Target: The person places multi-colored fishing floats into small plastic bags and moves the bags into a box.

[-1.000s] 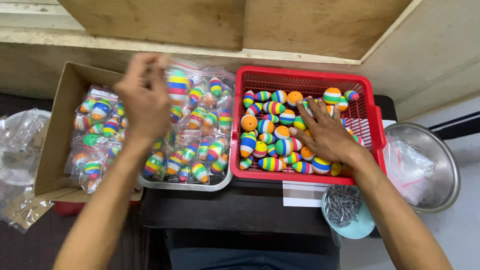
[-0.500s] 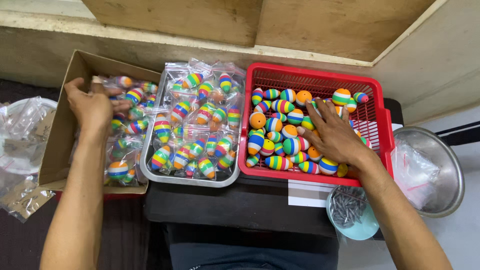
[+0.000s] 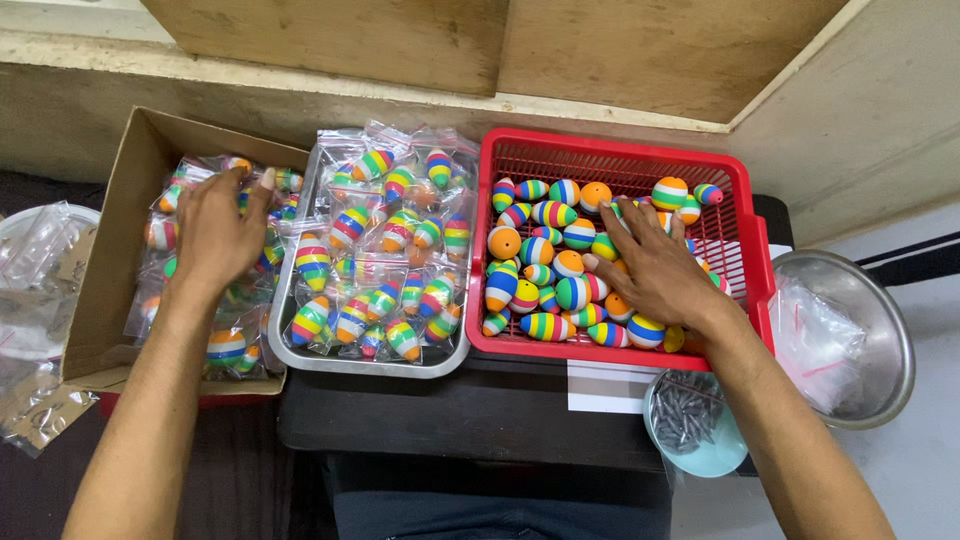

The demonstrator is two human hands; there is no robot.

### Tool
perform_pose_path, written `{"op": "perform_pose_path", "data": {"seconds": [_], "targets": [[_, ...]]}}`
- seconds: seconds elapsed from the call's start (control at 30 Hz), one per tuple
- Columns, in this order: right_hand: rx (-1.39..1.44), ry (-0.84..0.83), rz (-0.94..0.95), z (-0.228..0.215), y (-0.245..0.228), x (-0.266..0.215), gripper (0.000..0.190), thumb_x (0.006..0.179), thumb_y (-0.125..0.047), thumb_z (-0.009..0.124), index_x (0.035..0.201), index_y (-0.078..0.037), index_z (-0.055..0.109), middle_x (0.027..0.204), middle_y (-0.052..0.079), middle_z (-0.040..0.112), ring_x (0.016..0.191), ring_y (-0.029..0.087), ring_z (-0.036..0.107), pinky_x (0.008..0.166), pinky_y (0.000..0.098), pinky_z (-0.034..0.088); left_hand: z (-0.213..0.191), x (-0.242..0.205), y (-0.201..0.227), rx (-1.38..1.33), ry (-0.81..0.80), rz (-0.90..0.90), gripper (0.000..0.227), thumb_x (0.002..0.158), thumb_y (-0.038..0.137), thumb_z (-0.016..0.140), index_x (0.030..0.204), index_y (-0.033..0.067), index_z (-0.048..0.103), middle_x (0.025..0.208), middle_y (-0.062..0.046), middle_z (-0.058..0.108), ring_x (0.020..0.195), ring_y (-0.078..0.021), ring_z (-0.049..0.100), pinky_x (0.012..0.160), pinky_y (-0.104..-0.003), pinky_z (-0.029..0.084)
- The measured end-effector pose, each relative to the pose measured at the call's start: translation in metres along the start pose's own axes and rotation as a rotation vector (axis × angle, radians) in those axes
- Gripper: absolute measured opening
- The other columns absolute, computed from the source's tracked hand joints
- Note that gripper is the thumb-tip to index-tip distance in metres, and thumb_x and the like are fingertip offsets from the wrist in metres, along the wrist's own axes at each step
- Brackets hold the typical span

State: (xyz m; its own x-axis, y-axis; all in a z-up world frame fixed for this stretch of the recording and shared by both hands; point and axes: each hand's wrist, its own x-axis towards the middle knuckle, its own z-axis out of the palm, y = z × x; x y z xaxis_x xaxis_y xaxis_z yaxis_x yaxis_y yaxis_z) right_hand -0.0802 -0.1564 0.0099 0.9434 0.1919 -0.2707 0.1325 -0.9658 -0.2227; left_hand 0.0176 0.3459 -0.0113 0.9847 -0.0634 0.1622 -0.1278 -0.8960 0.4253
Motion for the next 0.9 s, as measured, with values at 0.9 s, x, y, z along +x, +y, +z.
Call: {"op": "perform_pose_path", "data": {"seconds": [0.9], "targets": [[0.032, 0.209, -0.094, 0.007, 0.015, -0.001, 0.058, 0.103, -0.040, 0.053, 0.150, -0.007, 0.050, 0.153, 0.026, 0.047, 0.146, 0.047, 0.041, 0.114, 0.0771, 0.021, 0.128, -0.009, 0.317, -0.380, 0.199, 0.767, 0.019, 0.093, 0.013, 0.065, 0.110, 0.0055, 0.067, 0.102, -0.013, 0.062, 0.106, -0.0349, 0.062, 0.086, -0.046, 0.051]]}}
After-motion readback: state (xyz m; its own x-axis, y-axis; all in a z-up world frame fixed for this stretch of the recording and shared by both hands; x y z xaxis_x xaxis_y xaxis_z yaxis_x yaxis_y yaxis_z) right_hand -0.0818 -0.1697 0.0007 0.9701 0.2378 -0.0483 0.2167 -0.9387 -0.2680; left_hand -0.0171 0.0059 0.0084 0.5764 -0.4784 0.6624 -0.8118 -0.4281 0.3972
